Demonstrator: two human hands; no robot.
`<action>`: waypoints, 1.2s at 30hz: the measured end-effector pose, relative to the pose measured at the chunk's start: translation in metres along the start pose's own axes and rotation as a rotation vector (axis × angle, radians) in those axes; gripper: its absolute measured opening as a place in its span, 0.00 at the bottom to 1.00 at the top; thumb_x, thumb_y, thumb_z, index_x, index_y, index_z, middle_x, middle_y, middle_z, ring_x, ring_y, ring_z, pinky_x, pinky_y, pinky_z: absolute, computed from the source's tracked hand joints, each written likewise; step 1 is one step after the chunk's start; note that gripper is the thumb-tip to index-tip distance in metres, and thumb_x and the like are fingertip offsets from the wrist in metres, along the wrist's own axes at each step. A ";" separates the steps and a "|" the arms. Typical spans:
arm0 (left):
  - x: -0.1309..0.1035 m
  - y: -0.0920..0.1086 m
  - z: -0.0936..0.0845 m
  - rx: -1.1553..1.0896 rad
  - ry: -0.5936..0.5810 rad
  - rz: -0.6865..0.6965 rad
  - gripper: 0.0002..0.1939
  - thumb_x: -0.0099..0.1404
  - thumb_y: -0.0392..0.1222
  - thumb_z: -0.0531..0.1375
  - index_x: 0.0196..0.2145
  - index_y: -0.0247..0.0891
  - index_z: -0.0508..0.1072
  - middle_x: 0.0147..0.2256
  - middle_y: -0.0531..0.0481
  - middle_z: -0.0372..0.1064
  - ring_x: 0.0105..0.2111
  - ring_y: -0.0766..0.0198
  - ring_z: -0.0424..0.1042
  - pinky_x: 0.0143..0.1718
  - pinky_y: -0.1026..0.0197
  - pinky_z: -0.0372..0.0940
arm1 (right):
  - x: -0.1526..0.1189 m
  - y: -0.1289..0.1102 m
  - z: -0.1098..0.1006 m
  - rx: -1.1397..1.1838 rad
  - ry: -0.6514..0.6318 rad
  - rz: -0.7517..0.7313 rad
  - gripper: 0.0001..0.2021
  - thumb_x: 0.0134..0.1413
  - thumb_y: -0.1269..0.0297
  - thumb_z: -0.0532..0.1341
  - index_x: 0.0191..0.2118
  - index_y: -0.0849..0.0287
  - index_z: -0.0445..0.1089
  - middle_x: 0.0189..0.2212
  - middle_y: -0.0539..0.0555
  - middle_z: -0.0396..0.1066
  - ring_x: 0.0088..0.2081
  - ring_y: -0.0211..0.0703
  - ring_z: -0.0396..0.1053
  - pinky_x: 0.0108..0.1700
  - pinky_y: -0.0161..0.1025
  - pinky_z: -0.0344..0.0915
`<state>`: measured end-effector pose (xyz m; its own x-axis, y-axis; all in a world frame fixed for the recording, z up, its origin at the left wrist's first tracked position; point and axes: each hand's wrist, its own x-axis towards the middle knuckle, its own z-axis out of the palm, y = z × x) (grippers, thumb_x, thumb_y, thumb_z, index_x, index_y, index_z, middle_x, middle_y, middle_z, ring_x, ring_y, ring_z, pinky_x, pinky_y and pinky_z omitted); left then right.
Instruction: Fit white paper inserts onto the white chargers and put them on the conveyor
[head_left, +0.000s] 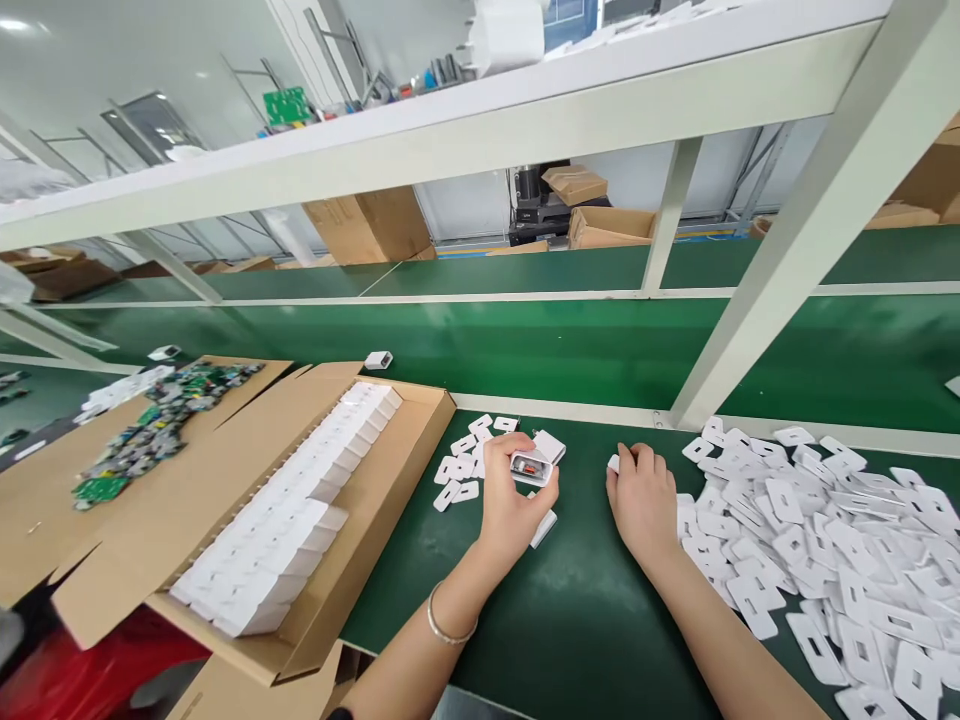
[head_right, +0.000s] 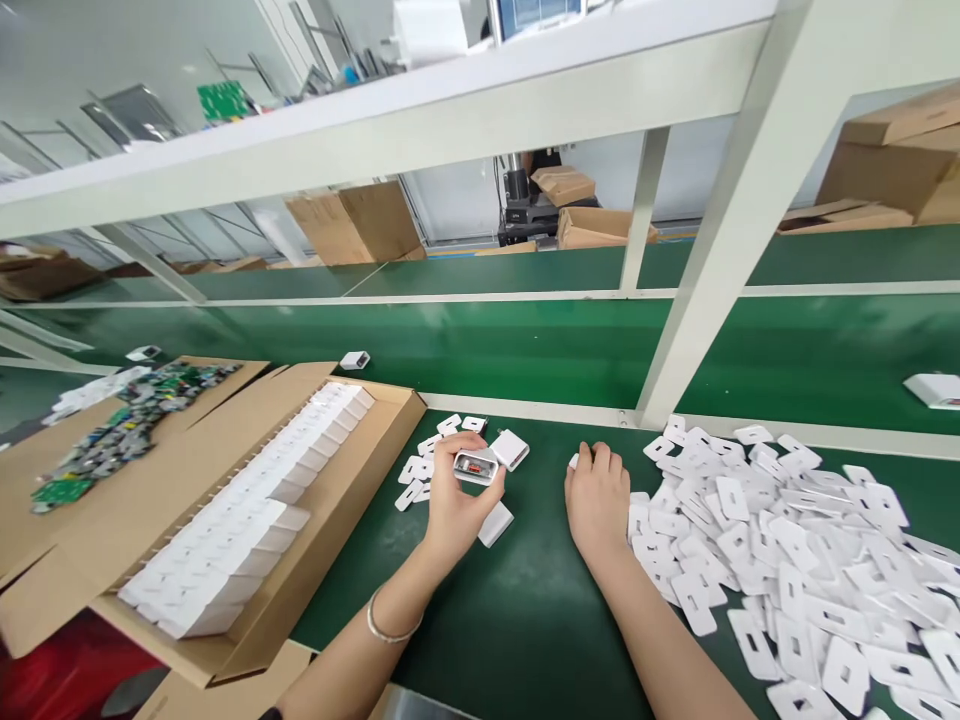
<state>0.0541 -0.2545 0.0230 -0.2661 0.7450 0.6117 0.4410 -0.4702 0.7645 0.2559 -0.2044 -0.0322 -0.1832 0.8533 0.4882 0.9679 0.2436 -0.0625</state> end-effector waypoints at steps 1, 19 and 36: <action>-0.001 -0.002 0.000 0.015 -0.005 0.005 0.17 0.64 0.36 0.67 0.47 0.44 0.66 0.46 0.46 0.67 0.50 0.52 0.71 0.51 0.49 0.66 | 0.000 0.000 -0.001 -0.014 0.003 0.010 0.18 0.68 0.66 0.54 0.59 0.65 0.70 0.49 0.69 0.70 0.46 0.62 0.67 0.43 0.54 0.67; -0.012 -0.017 -0.010 -0.058 -0.450 -0.027 0.26 0.81 0.56 0.34 0.50 0.44 0.67 0.47 0.43 0.66 0.48 0.51 0.62 0.53 0.46 0.59 | -0.004 -0.044 -0.049 0.624 0.300 -0.355 0.25 0.71 0.70 0.58 0.70 0.52 0.62 0.48 0.60 0.74 0.46 0.50 0.75 0.46 0.48 0.74; -0.021 -0.011 -0.001 -0.153 -0.384 0.040 0.13 0.83 0.44 0.43 0.55 0.44 0.64 0.51 0.45 0.62 0.55 0.56 0.62 0.58 0.51 0.60 | -0.009 -0.053 -0.053 0.904 0.273 -0.257 0.17 0.70 0.65 0.62 0.62 0.53 0.67 0.50 0.58 0.76 0.50 0.50 0.75 0.50 0.49 0.76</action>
<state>0.0543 -0.2655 0.0017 0.1006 0.8334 0.5434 0.3047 -0.5457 0.7806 0.2154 -0.2488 0.0127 -0.2134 0.6165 0.7579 0.3860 0.7659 -0.5142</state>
